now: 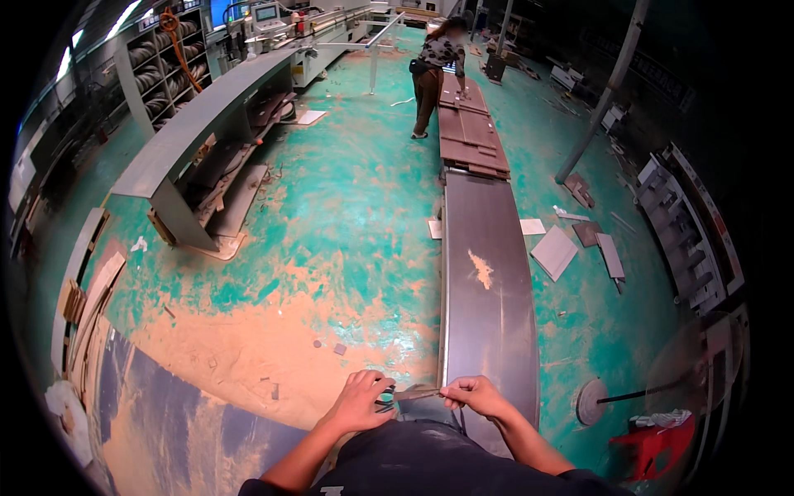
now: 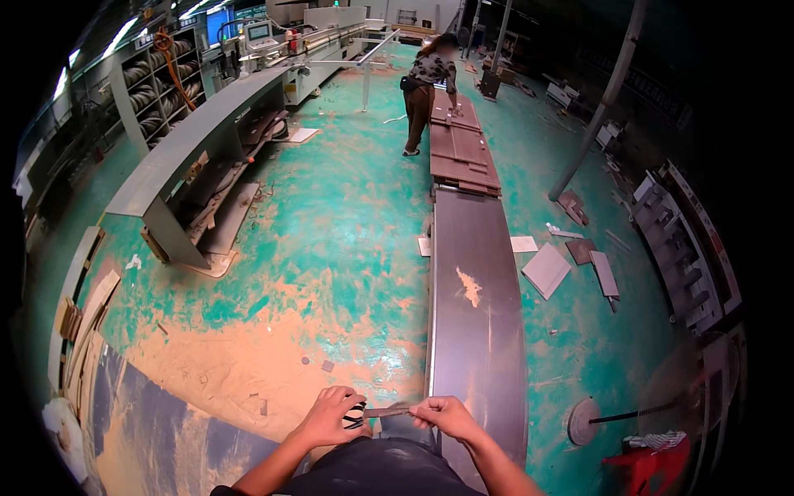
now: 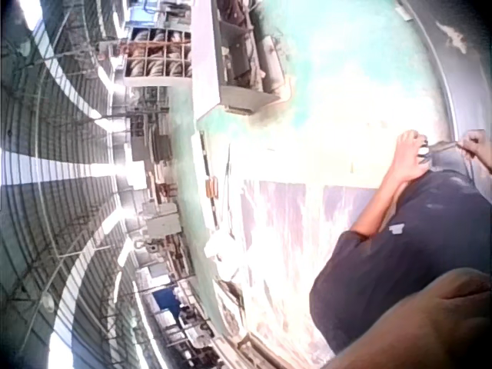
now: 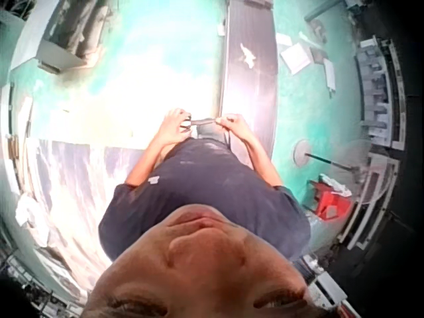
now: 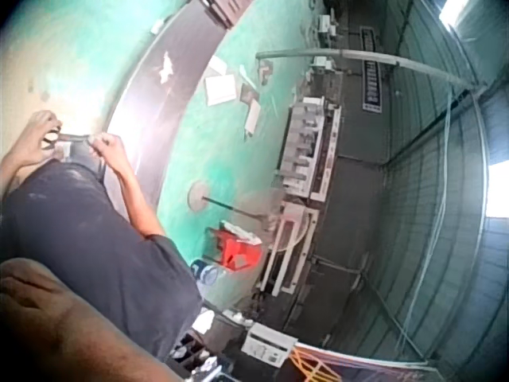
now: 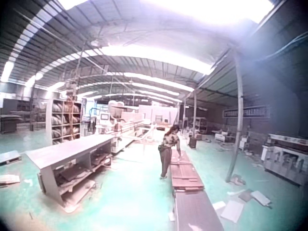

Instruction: The person feeds wooden boards and panels into an edge-banding machine, guiding them through the rollers and then moving the finished pieces to a cart or secondary table.

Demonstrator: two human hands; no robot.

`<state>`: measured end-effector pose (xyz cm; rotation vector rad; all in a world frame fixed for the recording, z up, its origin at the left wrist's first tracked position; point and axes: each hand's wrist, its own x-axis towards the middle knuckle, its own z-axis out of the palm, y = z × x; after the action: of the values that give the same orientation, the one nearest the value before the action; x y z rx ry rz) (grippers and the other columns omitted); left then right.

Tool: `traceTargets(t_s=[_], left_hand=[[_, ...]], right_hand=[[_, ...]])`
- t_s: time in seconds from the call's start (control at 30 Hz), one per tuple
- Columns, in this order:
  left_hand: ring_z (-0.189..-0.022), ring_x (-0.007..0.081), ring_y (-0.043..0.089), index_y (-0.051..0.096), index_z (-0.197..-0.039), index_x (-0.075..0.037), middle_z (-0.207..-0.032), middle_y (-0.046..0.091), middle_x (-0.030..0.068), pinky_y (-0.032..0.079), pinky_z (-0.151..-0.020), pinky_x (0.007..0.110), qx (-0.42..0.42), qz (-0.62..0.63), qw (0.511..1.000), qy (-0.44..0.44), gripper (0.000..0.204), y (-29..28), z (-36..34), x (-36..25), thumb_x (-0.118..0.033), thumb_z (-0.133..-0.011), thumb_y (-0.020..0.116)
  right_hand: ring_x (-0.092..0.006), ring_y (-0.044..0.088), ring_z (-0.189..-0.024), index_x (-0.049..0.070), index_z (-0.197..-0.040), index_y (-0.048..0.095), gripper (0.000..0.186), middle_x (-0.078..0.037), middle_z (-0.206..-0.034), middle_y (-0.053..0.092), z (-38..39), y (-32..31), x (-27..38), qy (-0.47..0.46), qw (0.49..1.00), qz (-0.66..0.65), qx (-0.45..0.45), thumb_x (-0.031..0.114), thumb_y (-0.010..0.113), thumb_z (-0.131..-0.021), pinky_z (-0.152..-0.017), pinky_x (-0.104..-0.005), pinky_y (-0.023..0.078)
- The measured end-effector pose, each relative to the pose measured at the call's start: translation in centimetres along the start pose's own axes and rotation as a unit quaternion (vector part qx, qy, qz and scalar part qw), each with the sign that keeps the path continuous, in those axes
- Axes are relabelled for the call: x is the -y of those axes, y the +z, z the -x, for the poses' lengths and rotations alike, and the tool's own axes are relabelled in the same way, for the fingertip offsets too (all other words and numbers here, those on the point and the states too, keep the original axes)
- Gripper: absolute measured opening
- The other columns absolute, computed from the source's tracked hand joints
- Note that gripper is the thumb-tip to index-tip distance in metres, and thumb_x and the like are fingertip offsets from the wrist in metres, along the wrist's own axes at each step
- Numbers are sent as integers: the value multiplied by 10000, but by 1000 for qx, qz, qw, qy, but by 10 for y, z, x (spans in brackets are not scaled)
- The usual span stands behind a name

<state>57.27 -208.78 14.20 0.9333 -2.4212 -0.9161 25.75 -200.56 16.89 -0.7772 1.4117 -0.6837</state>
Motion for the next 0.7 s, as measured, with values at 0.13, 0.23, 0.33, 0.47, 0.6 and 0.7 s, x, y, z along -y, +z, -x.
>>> traceTargets(t_s=[0.13, 0.23, 0.33, 0.47, 0.6, 0.7], left_hand=[[-1225, 357, 563, 661, -1320, -115, -1226, 613, 133, 430, -1070, 472, 64, 5, 997, 36, 612, -29, -134, 58, -391, -806, 848], [-1213, 363, 589, 624, -1357, -83, -1218, 636, 146, 438, -1076, 474, 103, 43, 993, 25, 660, -39, -227, 123, -413, -834, 853], [-1193, 373, 613, 582, -1390, -47, -1207, 655, 172, 470, -1044, 474, 114, 115, 984, -69, 707, -67, -306, 175, -423, -856, 854], [-1143, 369, 639, 579, -1246, -27, -1184, 662, 199, 506, -981, 448, 121, 173, 960, -183, 622, -129, -391, 233, -437, -868, 855], [-1107, 352, 625, 587, -1125, -34, -1101, 645, 171, 504, -952, 443, 50, 126, 971, -198, 549, -188, -467, 294, -439, -869, 854], [-1115, 350, 604, 664, -1049, -18, -1078, 622, 163, 484, -977, 431, -13, 166, 955, -246, 543, -208, -522, 356, -483, -848, 860]], right_hand=[[-83, 664, -750, 22, -912, 749, 222, -37, -821, 747, -89, -48, 50, -18, 994, -67, -84, 226, 799, -986, -705, -231, 530], [-90, 658, -707, 23, -898, 741, 252, -43, -788, 736, -179, -82, 103, -19, 992, -77, -101, 248, 780, -1003, -678, -240, 528], [-88, 637, -666, 29, -871, 727, 295, -29, -756, 714, -282, -110, 151, -27, 995, -47, -88, 279, 742, -1029, -646, -244, 507], [-75, 603, -654, 44, -834, 707, 339, -2, -718, 669, -407, -129, 252, -49, 997, 52, -35, 311, 718, -1043, -617, -257, 472], [-75, 580, -647, 29, -867, 724, 378, -10, -714, 669, -537, -145, 375, -92, 981, 165, 46, 363, 703, -1042, -615, -270, 453], [-74, 582, -653, 24, -862, 720, 389, -9, -709, 666, -646, -146, 442, -98, 972, 196, 88, 368, 700, -1043, -616, -269, 449]])
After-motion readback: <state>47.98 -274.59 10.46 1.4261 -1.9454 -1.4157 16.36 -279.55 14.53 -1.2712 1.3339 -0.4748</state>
